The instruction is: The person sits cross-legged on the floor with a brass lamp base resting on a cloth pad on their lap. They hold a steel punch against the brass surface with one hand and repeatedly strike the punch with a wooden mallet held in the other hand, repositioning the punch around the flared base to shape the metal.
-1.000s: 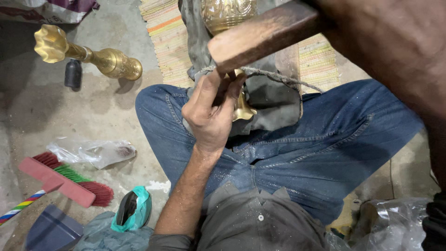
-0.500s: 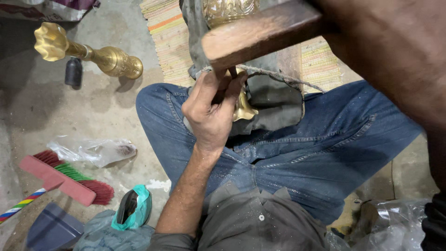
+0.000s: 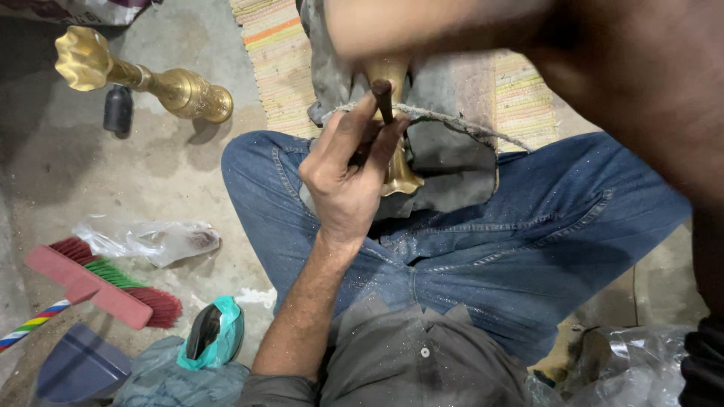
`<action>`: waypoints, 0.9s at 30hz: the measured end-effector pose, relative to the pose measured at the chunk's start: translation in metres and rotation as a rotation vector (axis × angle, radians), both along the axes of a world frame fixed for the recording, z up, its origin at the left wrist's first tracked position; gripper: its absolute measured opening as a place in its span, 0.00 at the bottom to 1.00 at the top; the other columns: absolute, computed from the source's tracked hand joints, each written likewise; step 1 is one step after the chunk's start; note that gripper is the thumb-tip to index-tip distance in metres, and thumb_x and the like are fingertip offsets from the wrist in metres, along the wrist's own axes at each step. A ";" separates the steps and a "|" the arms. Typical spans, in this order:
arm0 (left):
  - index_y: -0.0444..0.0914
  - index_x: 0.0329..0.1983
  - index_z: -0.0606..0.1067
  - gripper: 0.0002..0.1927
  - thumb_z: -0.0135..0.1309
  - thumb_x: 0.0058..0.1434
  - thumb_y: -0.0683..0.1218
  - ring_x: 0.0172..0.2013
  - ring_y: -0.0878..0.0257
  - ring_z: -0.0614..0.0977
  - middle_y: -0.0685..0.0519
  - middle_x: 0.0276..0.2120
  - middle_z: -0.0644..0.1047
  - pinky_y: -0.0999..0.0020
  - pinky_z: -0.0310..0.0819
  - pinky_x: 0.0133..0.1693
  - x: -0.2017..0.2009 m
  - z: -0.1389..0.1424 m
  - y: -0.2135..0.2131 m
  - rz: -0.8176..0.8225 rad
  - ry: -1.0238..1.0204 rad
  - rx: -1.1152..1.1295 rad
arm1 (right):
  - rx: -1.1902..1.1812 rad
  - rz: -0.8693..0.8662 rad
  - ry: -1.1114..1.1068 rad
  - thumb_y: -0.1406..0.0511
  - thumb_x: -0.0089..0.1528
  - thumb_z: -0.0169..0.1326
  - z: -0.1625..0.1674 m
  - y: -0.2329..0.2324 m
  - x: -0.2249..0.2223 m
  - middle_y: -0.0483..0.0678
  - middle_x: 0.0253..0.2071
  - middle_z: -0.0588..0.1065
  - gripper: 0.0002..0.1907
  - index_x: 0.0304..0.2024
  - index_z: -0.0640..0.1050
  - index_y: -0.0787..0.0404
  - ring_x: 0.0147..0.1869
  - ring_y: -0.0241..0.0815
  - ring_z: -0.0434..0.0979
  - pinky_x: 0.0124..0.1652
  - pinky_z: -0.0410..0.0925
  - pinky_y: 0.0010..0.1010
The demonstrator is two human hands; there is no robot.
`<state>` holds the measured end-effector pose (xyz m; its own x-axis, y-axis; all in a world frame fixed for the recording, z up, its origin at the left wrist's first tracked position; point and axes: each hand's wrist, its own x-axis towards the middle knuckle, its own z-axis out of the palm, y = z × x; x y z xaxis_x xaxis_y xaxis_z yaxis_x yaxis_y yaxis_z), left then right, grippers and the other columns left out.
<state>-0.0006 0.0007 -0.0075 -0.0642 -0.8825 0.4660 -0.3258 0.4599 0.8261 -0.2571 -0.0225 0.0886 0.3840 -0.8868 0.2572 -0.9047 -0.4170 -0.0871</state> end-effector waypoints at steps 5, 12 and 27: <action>0.40 0.63 0.76 0.21 0.67 0.68 0.38 0.36 0.72 0.84 0.56 0.39 0.80 0.78 0.83 0.38 -0.001 -0.001 -0.002 -0.036 0.054 0.016 | 0.013 0.011 0.092 0.67 0.66 0.63 0.014 0.000 0.009 0.51 0.29 0.76 0.08 0.46 0.80 0.62 0.27 0.41 0.78 0.27 0.71 0.29; 0.40 0.65 0.76 0.22 0.66 0.69 0.38 0.38 0.71 0.84 0.55 0.40 0.80 0.76 0.83 0.41 0.000 0.002 -0.002 -0.075 0.064 0.002 | 0.038 0.029 0.037 0.70 0.68 0.63 0.011 0.000 0.006 0.52 0.34 0.79 0.07 0.48 0.81 0.63 0.33 0.43 0.80 0.33 0.73 0.32; 0.39 0.60 0.78 0.22 0.68 0.64 0.40 0.34 0.71 0.81 0.57 0.34 0.79 0.74 0.80 0.36 -0.002 0.007 -0.006 -0.045 0.013 0.104 | 0.017 0.025 0.032 0.68 0.66 0.67 0.010 0.000 0.003 0.54 0.32 0.76 0.11 0.45 0.78 0.66 0.31 0.45 0.79 0.31 0.72 0.36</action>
<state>-0.0024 -0.0053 -0.0009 -0.0995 -0.9223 0.3735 -0.2955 0.3858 0.8739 -0.2544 -0.0222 0.0987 0.4142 -0.8807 0.2297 -0.8963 -0.4386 -0.0655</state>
